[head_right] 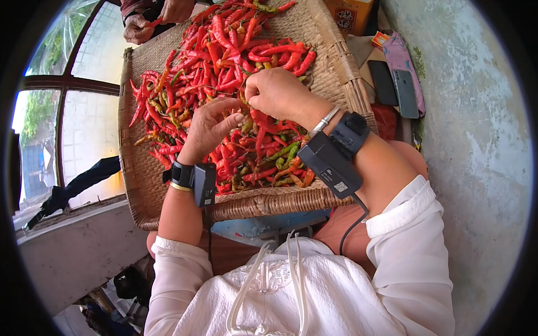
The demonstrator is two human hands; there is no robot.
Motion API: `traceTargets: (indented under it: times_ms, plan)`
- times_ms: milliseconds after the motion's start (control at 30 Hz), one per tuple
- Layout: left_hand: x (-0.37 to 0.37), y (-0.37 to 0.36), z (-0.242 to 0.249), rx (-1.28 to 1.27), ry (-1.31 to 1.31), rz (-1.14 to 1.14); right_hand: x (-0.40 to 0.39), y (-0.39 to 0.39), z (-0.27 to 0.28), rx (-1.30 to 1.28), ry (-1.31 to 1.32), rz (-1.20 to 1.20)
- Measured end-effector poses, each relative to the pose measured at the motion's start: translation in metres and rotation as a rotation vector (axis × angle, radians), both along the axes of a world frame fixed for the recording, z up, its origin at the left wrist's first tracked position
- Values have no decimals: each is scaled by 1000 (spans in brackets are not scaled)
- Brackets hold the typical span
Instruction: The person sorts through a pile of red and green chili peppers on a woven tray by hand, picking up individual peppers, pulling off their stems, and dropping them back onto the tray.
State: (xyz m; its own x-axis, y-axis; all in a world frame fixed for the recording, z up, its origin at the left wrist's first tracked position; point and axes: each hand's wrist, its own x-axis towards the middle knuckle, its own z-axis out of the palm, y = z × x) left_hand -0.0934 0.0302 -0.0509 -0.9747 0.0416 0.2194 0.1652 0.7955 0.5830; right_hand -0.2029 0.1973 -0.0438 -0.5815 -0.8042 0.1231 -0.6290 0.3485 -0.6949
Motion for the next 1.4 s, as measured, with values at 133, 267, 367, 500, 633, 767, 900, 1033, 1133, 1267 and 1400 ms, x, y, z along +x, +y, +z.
traceTargets:
  times_ms: [133, 267, 367, 500, 633, 767, 900, 1033, 1133, 1267, 1400]
  plan:
    - [0, 25, 0, 597, -444, 110, 3, -5, -1, -21, -437, -57]
    - [-2, 24, 3, 857, -547, 198, 6, -6, 8, -77, -613, -101]
    - [-1, 20, 4, 1010, -542, 193, 10, -7, 10, -69, -427, -131]
    - [1, 19, 8, 1020, -574, 189, 11, -7, 12, -66, -723, -77]
    - [1, -2, 13, 831, -510, 287, 6, -6, 0, 24, -344, -113]
    - [3, -50, 9, 1376, 16, 362, 6, -5, 3, 97, -237, -147]
    - [0, -47, 19, 1681, 292, 714, 3, -5, 1, 130, -218, -121]
    - [5, -19, 13, 891, -378, 217, 6, -6, 6, 60, -493, -75]
    - [4, 4, 13, 634, -658, 5, 9, -6, 15, -58, -757, -65]
    - [4, 10, 4, 643, -836, -56, 7, -6, 18, -148, -874, -101]
    - [5, -1, 18, 680, -796, 44, 3, -7, 10, -413, -807, -287]
